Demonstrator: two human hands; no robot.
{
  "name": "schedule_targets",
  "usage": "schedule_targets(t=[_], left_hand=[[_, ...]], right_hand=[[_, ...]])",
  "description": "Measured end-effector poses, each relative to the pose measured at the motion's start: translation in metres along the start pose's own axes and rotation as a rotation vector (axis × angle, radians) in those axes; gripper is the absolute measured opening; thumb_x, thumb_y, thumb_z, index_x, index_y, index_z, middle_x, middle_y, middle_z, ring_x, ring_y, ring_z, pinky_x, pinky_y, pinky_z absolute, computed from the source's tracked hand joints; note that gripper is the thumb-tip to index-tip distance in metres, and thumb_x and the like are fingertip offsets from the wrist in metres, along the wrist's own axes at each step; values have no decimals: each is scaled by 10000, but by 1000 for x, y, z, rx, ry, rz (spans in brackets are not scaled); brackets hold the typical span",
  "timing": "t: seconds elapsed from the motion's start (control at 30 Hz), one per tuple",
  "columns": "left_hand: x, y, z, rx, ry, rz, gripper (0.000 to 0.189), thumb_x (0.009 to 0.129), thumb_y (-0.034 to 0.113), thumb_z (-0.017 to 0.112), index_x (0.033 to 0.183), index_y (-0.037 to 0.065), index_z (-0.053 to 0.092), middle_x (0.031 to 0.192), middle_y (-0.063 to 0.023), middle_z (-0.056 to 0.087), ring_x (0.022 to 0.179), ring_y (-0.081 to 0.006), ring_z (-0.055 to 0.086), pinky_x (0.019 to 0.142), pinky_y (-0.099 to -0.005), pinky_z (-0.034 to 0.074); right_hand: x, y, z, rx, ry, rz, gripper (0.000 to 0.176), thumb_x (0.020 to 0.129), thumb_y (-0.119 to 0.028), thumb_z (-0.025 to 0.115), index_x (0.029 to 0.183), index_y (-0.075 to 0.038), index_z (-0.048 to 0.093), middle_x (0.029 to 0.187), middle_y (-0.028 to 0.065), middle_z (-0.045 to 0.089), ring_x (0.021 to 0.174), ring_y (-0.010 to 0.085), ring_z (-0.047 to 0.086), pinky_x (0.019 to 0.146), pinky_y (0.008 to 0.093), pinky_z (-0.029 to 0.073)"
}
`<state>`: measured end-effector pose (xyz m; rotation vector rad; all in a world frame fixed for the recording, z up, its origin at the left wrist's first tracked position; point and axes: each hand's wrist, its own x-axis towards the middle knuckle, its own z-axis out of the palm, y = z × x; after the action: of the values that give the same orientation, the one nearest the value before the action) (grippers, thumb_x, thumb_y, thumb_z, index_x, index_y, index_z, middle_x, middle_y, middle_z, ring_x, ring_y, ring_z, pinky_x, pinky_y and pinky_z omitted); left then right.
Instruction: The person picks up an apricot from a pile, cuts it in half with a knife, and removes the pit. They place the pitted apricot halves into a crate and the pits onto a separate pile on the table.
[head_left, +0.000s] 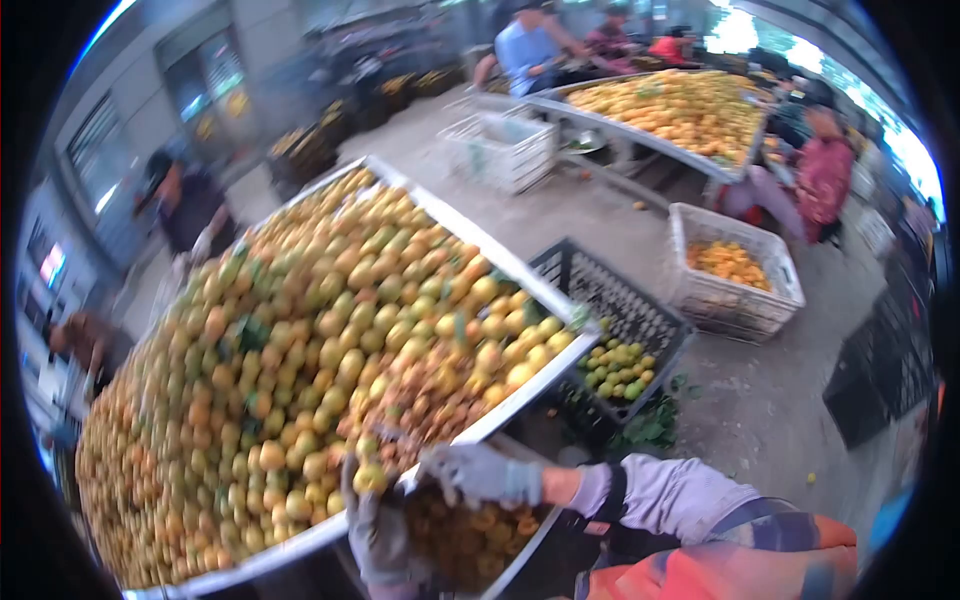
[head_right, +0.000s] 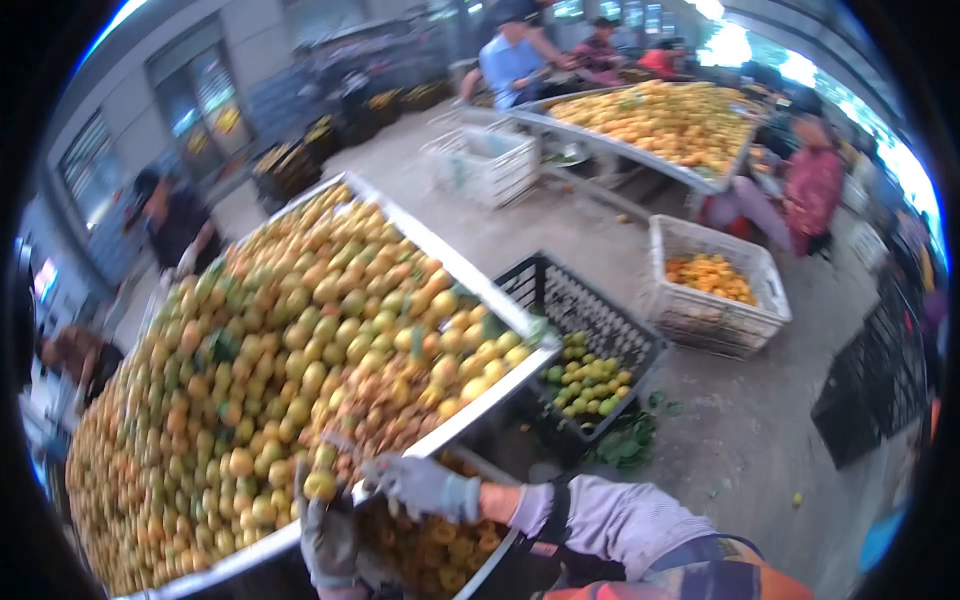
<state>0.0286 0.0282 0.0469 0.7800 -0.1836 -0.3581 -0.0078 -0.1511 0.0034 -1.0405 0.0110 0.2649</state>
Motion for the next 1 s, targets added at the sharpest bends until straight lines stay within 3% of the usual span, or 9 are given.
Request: schedule_targets(t=[0.17,0.2,0.3,0.33,0.57,0.67,0.87,0.93,1.0], left_hand=[[0,10,-2,45,-99,32,638,826,125,614,1373,53,292,1273,-111,453,1126,-220,500,958,-382,409],[0,13,-4,17,-72,10,623,811,108,629,1348,44,320,1265,-101,453,1125,-220,502,955,-377,414],[-3,20,-4,24,-60,12,600,810,79,614,1337,43,331,1259,-87,454,1119,-214,504,977,-376,410],[-3,21,-5,17,-57,15,600,810,79,614,1337,43,331,1259,-87,454,1119,-214,504,977,-376,410],[-4,23,-4,-13,-53,4,597,848,139,601,1353,16,308,1174,-92,494,1059,-193,525,945,-343,441],[-2,18,-6,-23,-81,-16,583,870,169,582,1355,5,304,1136,-93,509,1016,-184,541,913,-324,462],[0,12,-10,3,-89,-37,552,886,189,567,1344,-1,326,1106,-87,526,973,-167,556,867,-307,487],[1,9,-8,-31,-72,-51,536,888,181,564,1337,-1,336,1100,-86,530,968,-165,558,861,-308,490],[-1,4,-10,30,-71,-88,499,891,151,555,1321,-3,356,1098,-84,534,967,-162,563,849,-302,491]], right_hand=[[-12,-51,43,-354,66,178,219,943,-156,379,1063,-27,509,812,32,582,522,68,557,380,185,411],[-11,-42,41,-320,23,84,263,956,-261,417,1032,-32,523,664,2,552,454,58,510,377,177,392],[-11,-41,57,-390,14,-43,340,949,-363,440,1019,-41,522,581,-11,523,404,54,461,379,168,377],[-13,-45,60,-379,11,69,353,945,-380,447,1001,-42,531,621,-19,516,448,45,478,386,169,376],[-20,-52,75,-464,62,186,321,952,-356,451,957,-52,554,685,-38,486,541,41,511,407,188,387],[-22,-47,72,-558,84,109,394,951,-411,412,956,-57,587,691,-3,564,514,39,498,441,175,394],[-20,-43,62,-602,40,71,285,955,-296,432,998,-45,561,821,10,579,597,28,519,450,178,407],[-20,-35,53,-298,56,-101,284,955,-290,435,1036,-38,539,764,20,579,533,34,510,430,166,408],[-23,-67,68,-413,130,-24,440,925,-450,433,1002,-27,528,606,28,561,400,78,489,361,187,385]])
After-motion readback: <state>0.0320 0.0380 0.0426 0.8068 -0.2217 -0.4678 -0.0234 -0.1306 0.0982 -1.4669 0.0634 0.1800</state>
